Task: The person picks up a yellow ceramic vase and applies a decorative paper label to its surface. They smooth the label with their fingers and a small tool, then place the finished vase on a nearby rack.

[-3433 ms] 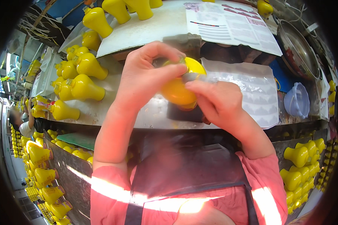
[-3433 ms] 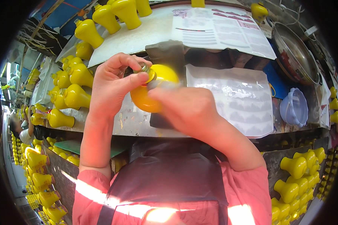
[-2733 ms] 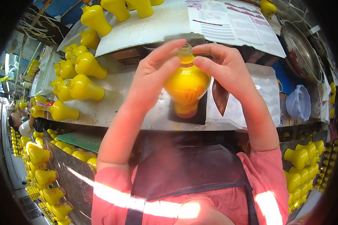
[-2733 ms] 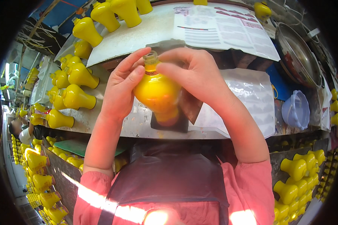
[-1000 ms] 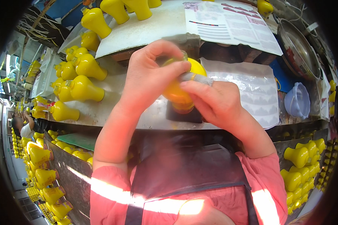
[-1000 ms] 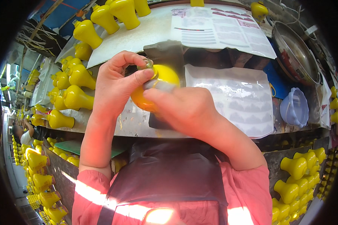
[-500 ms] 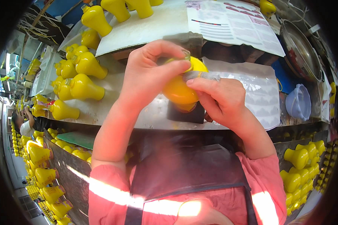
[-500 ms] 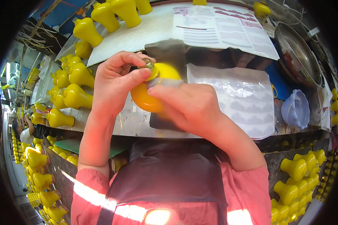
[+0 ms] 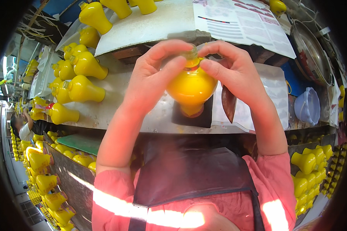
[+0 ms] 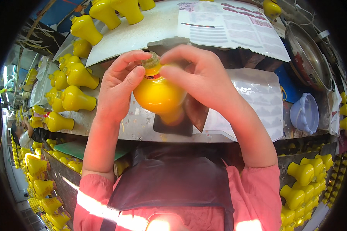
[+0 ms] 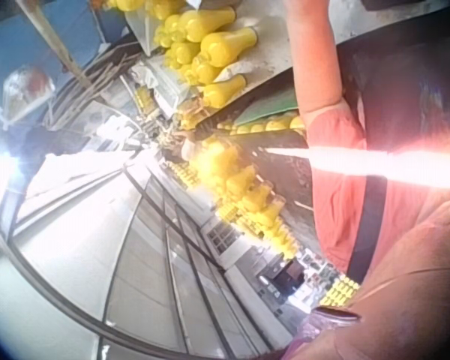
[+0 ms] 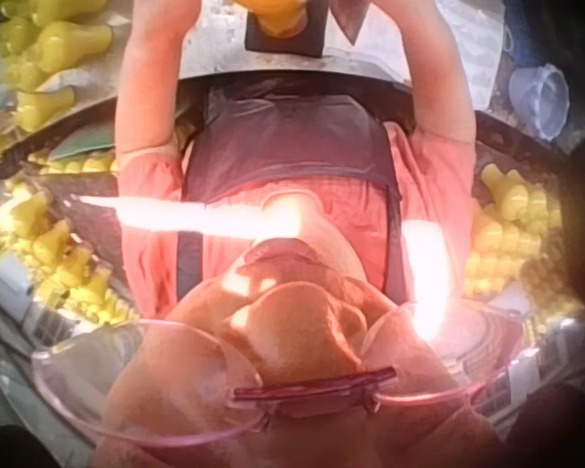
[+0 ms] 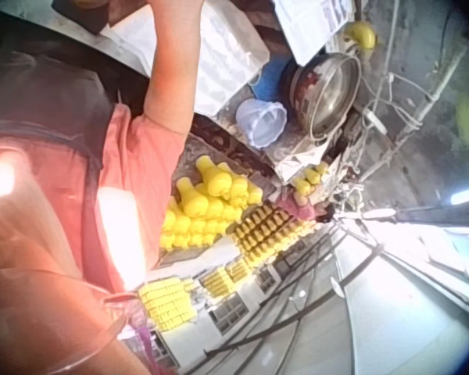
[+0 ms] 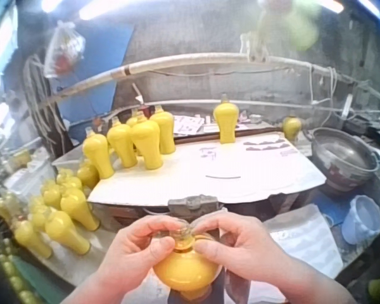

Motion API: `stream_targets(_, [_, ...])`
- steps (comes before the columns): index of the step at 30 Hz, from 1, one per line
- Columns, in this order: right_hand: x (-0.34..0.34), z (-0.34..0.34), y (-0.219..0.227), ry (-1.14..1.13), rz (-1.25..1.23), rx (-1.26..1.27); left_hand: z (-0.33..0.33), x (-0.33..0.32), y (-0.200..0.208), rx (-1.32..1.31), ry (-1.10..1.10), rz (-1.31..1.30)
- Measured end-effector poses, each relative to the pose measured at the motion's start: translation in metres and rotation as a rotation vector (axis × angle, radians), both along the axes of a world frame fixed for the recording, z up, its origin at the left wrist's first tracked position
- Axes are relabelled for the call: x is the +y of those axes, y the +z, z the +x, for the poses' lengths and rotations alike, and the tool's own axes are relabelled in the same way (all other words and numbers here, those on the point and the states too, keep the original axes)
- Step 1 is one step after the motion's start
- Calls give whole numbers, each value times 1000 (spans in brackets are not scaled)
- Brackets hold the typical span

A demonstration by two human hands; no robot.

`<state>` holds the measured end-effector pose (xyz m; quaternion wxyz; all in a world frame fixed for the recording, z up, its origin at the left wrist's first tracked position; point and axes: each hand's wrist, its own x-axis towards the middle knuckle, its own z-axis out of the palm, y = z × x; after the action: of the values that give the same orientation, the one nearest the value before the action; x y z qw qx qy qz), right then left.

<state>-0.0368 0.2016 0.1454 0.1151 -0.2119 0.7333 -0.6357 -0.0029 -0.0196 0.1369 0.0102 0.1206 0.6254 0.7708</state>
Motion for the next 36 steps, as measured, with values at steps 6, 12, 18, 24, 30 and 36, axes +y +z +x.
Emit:
stream_targets(6, [-9, -9, 7, 56, 44, -118, -2, 1, -12, 110, 66, -78])
stream_targets(12, [-3, -8, 10, 4, 3, -183, 0, 2, -11, 32, 26, -31])
stream_targets(18, [-10, 21, -10, -10, -9, 685, -6, 3, -1, -42, 61, 79])
stream_targets(24, [-8, 27, -24, -67, 42, 619, -11, 8, 3, -2, 84, -36])
stream_targets(30, [-8, 20, -28, -139, -141, 517, -8, 8, 3, -32, 121, -2])
stream_targets(36, [-9, 31, -15, -27, 23, 594, -3, 10, 5, -24, 154, 16])
